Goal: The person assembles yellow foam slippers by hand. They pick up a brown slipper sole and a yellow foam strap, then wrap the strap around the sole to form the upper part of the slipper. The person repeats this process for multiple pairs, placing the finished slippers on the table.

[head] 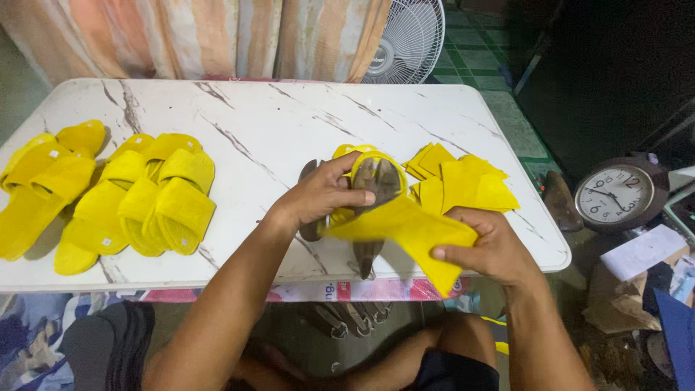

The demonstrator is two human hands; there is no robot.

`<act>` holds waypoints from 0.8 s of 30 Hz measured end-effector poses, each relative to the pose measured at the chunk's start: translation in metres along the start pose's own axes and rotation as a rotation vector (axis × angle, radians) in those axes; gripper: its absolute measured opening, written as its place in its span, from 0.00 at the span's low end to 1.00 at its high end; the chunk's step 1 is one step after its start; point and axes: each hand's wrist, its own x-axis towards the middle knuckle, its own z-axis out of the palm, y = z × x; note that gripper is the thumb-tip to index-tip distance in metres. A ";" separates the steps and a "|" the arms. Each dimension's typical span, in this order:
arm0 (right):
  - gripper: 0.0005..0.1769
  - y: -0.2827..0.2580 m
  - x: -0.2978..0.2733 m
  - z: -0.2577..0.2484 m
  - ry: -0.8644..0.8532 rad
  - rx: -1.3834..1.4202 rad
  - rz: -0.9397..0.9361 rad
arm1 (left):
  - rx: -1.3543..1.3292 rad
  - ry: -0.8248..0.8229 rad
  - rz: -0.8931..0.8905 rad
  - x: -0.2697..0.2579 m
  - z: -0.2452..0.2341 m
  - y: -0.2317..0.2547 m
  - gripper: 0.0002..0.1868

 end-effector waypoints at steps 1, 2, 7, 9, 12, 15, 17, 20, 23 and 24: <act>0.15 -0.003 0.000 -0.001 -0.051 -0.024 0.030 | 0.036 -0.004 0.028 0.001 0.000 0.001 0.34; 0.15 -0.004 0.001 -0.001 -0.101 -0.048 0.060 | 0.072 -0.007 0.055 0.003 0.001 0.003 0.33; 0.13 -0.010 -0.002 -0.001 -0.277 -0.031 0.102 | 0.182 -0.031 0.054 0.002 -0.004 0.021 0.38; 0.13 -0.009 -0.002 -0.003 -0.288 -0.030 0.132 | 0.357 -0.075 0.046 -0.002 -0.007 0.035 0.37; 0.13 -0.005 -0.002 -0.001 -0.256 -0.044 0.181 | 0.453 -0.113 0.076 -0.007 -0.004 0.051 0.33; 0.11 -0.010 0.000 0.005 -0.286 -0.155 0.257 | 0.659 -0.057 0.047 -0.010 0.005 0.063 0.35; 0.10 -0.012 -0.001 0.013 -0.295 -0.223 0.458 | 0.698 -0.060 0.031 -0.011 0.013 0.068 0.34; 0.09 -0.007 -0.001 0.021 -0.325 -0.224 0.399 | 0.738 -0.089 -0.043 -0.013 0.021 0.073 0.36; 0.09 0.007 -0.002 0.025 -0.367 -0.116 0.092 | 0.730 -0.109 0.030 -0.012 0.022 0.069 0.35; 0.09 0.011 -0.004 0.026 -0.375 -0.105 0.093 | 0.719 -0.112 0.082 -0.011 0.022 0.064 0.35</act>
